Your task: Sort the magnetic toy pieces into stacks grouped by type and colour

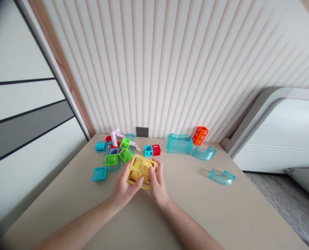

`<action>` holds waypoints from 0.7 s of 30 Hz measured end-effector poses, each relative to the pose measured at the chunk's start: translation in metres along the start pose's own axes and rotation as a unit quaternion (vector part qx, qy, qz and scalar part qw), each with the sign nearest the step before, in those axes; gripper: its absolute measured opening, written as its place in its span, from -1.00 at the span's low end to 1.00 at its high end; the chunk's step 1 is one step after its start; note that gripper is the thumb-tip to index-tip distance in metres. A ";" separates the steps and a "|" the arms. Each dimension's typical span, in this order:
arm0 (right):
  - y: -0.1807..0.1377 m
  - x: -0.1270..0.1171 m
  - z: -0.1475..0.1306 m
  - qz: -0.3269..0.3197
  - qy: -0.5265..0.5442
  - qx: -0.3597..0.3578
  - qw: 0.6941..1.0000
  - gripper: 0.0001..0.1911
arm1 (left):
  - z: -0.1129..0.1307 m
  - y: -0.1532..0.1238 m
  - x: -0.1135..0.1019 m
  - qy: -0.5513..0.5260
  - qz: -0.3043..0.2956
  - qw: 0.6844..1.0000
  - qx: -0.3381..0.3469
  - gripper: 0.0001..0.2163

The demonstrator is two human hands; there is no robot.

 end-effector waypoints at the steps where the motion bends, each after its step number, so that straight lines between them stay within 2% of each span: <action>1: 0.000 0.000 0.001 0.004 -0.005 0.001 1.000 -0.56 | -0.001 0.000 0.000 -0.002 -0.010 1.000 -0.002 -0.39; 5: 0.004 -0.003 0.005 0.011 -0.021 0.015 1.000 -0.55 | -0.003 0.002 0.001 -0.024 -0.050 0.998 -0.026 -0.42; 12: 0.008 -0.006 0.008 0.022 -0.031 0.007 0.999 -0.53 | -0.003 0.007 -0.002 -0.008 -0.070 0.997 -0.032 -0.48; 18: 0.011 -0.010 0.006 0.021 -0.037 0.018 0.999 -0.50 | -0.004 0.002 -0.001 -0.033 -0.051 0.998 -0.011 -0.43; 21: 0.013 -0.014 0.004 0.014 -0.027 0.024 0.999 -0.46 | -0.004 0.000 0.001 -0.121 -0.031 0.991 -0.049 -0.42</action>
Point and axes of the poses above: each hand's wrist, its own y-axis towards the middle knuckle, its own x-axis out of the palm, z = x × y, the point moved 4 cm from there along y, towards the middle knuckle, and after that the axes turned 15 degrees about x, right-handed, at the moved point
